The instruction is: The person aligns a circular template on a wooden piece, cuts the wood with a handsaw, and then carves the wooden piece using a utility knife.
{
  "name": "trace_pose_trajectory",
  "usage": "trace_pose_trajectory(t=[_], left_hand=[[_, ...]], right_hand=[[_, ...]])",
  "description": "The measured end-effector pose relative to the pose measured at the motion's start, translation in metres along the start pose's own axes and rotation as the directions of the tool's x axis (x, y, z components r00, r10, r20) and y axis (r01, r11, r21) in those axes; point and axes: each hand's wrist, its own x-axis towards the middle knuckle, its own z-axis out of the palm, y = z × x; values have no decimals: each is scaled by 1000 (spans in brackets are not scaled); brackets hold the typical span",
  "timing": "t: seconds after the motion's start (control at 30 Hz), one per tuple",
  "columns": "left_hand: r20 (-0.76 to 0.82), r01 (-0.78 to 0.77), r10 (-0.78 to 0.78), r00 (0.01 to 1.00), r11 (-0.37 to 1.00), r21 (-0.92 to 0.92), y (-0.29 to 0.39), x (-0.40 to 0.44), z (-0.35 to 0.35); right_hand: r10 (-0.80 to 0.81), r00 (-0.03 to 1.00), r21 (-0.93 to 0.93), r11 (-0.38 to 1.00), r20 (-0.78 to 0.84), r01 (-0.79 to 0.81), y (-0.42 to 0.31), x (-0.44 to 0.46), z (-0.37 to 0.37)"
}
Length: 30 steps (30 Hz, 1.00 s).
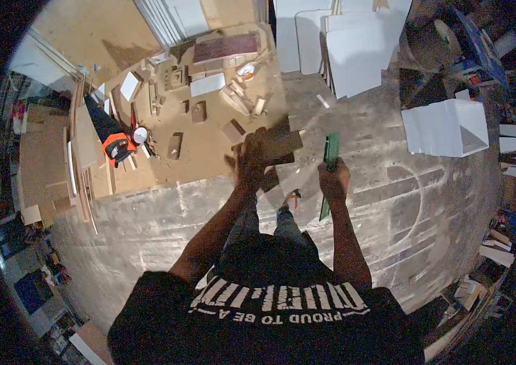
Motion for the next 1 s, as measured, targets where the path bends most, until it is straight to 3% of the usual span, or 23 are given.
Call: trace_pose_trajectory(t=[0.03, 0.13, 0.17, 0.2, 0.27, 0.3, 0.33, 0.37, 0.4, 0.43, 0.47, 0.53, 0.57, 0.6, 0.67, 0.7, 0.8, 0.87, 0.97, 1.0], left_hand=[[21, -4, 3, 1000, 1000, 13, 12, 15, 4], [23, 1, -2, 1000, 996, 84, 32, 37, 5], [16, 2, -3, 1000, 993, 118, 33, 37, 1], [-30, 57, -58, 998, 998, -19, 35, 33, -6], [-107, 145, -183, 977, 944, -295, 39, 21, -20], [-62, 135, -225, 972, 760, -635, 34, 11, -27], [135, 264, -283, 950, 488, -832, 31, -8, -26], [332, 382, -269, 904, 157, -911, 27, -32, -21], [504, 472, -185, 844, -188, -861, 26, -48, -18], [487, 451, -218, 846, -196, -871, 31, -54, -19], [469, 428, -251, 847, -201, -881, 36, -58, -19], [444, 421, -374, 814, -147, -895, 30, -56, -23], [430, 440, -463, 775, -93, -893, 18, -50, -27], [411, 465, -548, 728, -46, -884, 5, -45, -31], [369, 574, -570, 734, 230, -786, -31, -32, -34], [369, 564, -535, 760, 262, -783, -56, -23, -22], [-7, 234, -355, 935, 629, -741, -23, 12, -33], [130, 311, -296, 946, 722, -618, 3, 33, -40], [-113, -44, 0, 994, 921, -388, 14, 48, -21], [-60, 17, -46, 997, 908, -419, 17, 50, -19]], right_hand=[[35, 997, 178, 983, 73, -47, -14, -6, -13], [-419, 908, -112, 904, -29, 413, -18, -12, -11], [-359, 932, -33, 932, 44, 360, -22, -15, -4], [-299, 947, 42, 954, 122, 296, -28, -19, 4], [-377, 896, 145, 925, 234, 351, -33, -30, 23], [-406, 864, 165, 914, 298, 372, -25, -34, 41], [-431, 828, 187, 902, 359, 389, -17, -40, 59], [-474, 811, 109, 878, 344, 466, -18, -50, 70], [-518, 788, 30, 841, 333, 540, -22, -60, 77], [-479, 781, 212, 878, 400, 429, -34, -65, 73], [-502, 775, 176, 863, 384, 473, -33, -69, 76], [-547, 761, 102, 829, 347, 550, -32, -78, 83], [-528, 747, 28, 823, 404, 567, -29, -76, 82], [-524, 782, 16, 834, 337, 552, -24, -73, 82], [-509, 837, -9, 853, 199, 521, -12, -62, 83], [-313, 883, -58, 933, 350, 354, -12, -51, 77], [-445, 877, 23, 893, 179, 449, 6, -23, 91], [-526, 848, 83, 850, 60, 521, 10, -11, 105], [-536, 844, 101, 841, 18, 532, 7, 0, 118], [-520, 854, 92, 852, 25, 516, 3, 0, 119]])
